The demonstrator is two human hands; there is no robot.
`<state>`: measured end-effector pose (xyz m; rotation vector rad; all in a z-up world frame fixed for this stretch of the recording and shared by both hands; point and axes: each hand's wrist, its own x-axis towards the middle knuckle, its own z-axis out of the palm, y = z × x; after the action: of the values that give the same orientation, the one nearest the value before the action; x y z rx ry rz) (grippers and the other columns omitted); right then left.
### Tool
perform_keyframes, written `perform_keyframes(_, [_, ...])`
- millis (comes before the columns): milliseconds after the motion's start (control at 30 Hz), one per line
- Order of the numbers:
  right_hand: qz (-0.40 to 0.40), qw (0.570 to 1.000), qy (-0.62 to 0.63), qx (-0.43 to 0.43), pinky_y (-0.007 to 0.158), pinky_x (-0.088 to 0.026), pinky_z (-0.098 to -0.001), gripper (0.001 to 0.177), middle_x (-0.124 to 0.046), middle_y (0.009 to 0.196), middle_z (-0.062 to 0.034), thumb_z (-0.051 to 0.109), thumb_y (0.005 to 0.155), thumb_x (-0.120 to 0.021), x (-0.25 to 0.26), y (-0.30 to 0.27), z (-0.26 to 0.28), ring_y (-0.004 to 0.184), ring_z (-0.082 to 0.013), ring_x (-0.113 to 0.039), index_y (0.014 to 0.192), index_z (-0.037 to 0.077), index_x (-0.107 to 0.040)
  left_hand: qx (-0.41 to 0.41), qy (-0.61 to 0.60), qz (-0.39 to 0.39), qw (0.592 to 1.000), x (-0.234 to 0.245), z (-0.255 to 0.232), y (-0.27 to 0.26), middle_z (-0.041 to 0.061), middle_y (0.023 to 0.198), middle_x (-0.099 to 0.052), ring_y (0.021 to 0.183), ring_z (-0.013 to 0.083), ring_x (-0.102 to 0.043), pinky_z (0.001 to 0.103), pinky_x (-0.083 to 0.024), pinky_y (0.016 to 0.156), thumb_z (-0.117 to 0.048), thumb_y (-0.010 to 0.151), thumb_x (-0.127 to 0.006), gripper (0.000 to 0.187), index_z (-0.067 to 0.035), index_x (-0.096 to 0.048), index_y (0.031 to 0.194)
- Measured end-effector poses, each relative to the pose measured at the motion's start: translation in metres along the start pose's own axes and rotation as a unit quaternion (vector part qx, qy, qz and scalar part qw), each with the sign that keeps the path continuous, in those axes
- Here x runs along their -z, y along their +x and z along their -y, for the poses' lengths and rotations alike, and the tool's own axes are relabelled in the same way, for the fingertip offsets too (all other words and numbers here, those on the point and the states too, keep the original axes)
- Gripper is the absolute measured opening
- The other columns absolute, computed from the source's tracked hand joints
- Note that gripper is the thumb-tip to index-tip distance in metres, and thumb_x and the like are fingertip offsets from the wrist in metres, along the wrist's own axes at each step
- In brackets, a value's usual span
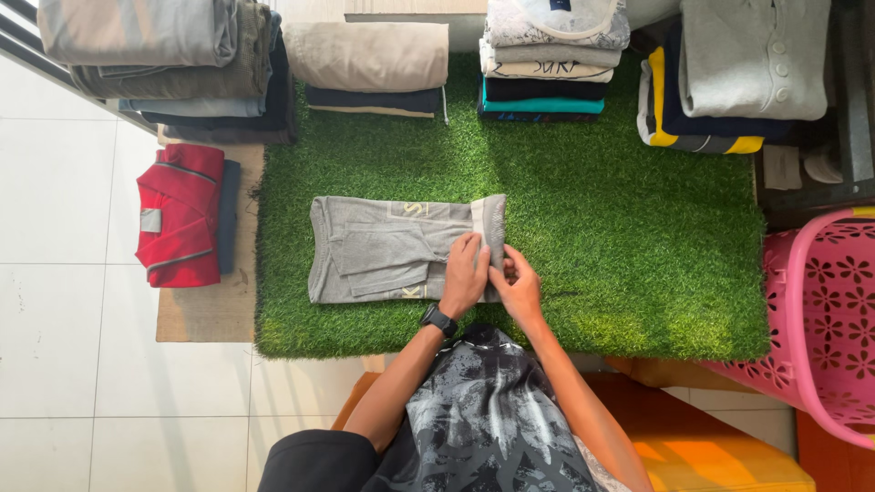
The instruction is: The person folds a gray long-sleeve shirt on a green artificial turf surface, then places it on a stack. They then retrieve a gray t-shirt from a pink laundry basket, fold it, and place it on the same stack.
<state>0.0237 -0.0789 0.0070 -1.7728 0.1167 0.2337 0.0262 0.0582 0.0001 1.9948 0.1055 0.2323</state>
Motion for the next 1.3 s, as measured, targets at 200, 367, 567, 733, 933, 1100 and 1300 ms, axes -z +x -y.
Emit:
perform_keyframes(200, [0.027, 0.99, -0.112, 0.084, 0.073, -0.056, -0.0268, 0.062, -0.065, 0.11, -0.0068, 0.007, 0.082, -0.077, -0.019, -0.013, 0.026, 0.087, -0.0118, -0.065, 0.14, 0.0, -0.056, 0.127, -0.108, 0.023, 0.986, 0.018, 0.009, 0.007, 0.019, 0.116, -0.071, 0.102, 0.0287, -0.071, 0.039, -0.055, 0.089, -0.034, 0.102, -0.057, 0.048, 0.003, -0.06, 0.132])
perform_keyframes(367, [0.099, 0.985, -0.079, 0.117, 0.082, -0.057, -0.028, 0.053, -0.066, 0.118, -0.0074, 0.006, 0.089, -0.073, -0.023, -0.012, 0.031, 0.096, -0.0125, -0.066, 0.14, 0.0, -0.058, 0.186, -0.234, 0.01, 0.954, 0.03, 0.024, 0.006, 0.015, 0.114, -0.074, 0.1, 0.0171, -0.068, 0.032, -0.055, 0.087, -0.034, 0.099, -0.066, 0.05, 0.003, -0.062, 0.133])
perform_keyframes(567, [0.097, 0.995, -0.025, 0.02, 0.085, -0.06, -0.0284, 0.04, -0.074, 0.109, -0.0106, 0.009, 0.097, -0.064, -0.023, -0.004, 0.024, 0.095, -0.0136, -0.072, 0.136, 0.002, -0.062, 0.172, -0.189, -0.058, 0.965, 0.043, 0.038, -0.01, 0.013, 0.11, -0.077, 0.098, 0.0138, -0.071, 0.028, -0.057, 0.086, -0.022, 0.094, -0.074, 0.048, 0.006, -0.062, 0.13])
perform_keyframes(733, [0.062, 0.983, -0.124, 0.117, 0.089, -0.057, -0.034, 0.032, -0.07, 0.13, -0.0131, 0.013, 0.099, -0.061, -0.024, 0.004, 0.032, 0.105, -0.0217, -0.072, 0.128, 0.003, -0.068, 0.193, -0.119, -0.072, 0.971, 0.058, 0.024, -0.024, 0.015, 0.109, -0.076, 0.092, 0.0159, -0.074, 0.029, -0.061, 0.079, -0.017, 0.088, -0.078, 0.05, 0.008, -0.062, 0.128])
perform_keyframes(933, [0.124, 0.918, -0.236, 0.292, 0.121, -0.032, -0.0468, 0.047, -0.048, 0.155, -0.0213, 0.019, 0.102, -0.057, -0.045, 0.03, 0.037, 0.145, -0.0386, -0.042, 0.146, 0.002, -0.053, 0.171, -0.169, -0.057, 0.969, 0.066, 0.011, -0.042, 0.018, 0.111, -0.075, 0.096, 0.019, -0.074, 0.03, -0.062, 0.08, -0.013, 0.084, -0.081, 0.056, 0.007, -0.059, 0.131])
perform_keyframes(1100, [0.154, 0.885, -0.281, 0.337, 0.127, -0.021, -0.0492, 0.053, -0.037, 0.164, -0.0233, 0.024, 0.108, -0.047, -0.058, 0.059, 0.032, 0.154, -0.0382, -0.031, 0.155, 0.001, -0.041, 0.144, -0.129, -0.019, 0.981, 0.067, 0.019, -0.047, 0.018, 0.115, -0.074, 0.099, 0.019, -0.075, 0.031, -0.062, 0.083, -0.015, 0.083, -0.082, 0.065, 0.006, -0.053, 0.138])
perform_keyframes(1300, [0.143, 0.882, -0.304, 0.331, 0.128, -0.016, -0.0501, 0.057, -0.032, 0.166, -0.0222, 0.028, 0.108, -0.045, -0.065, 0.077, 0.018, 0.157, -0.0374, -0.026, 0.157, 0.0, -0.037, 0.164, -0.154, -0.002, 0.974, 0.066, 0.034, -0.045, 0.017, 0.11, -0.075, 0.098, 0.0188, -0.075, 0.031, -0.06, 0.086, -0.02, 0.084, -0.082, 0.082, 0.004, -0.039, 0.148])
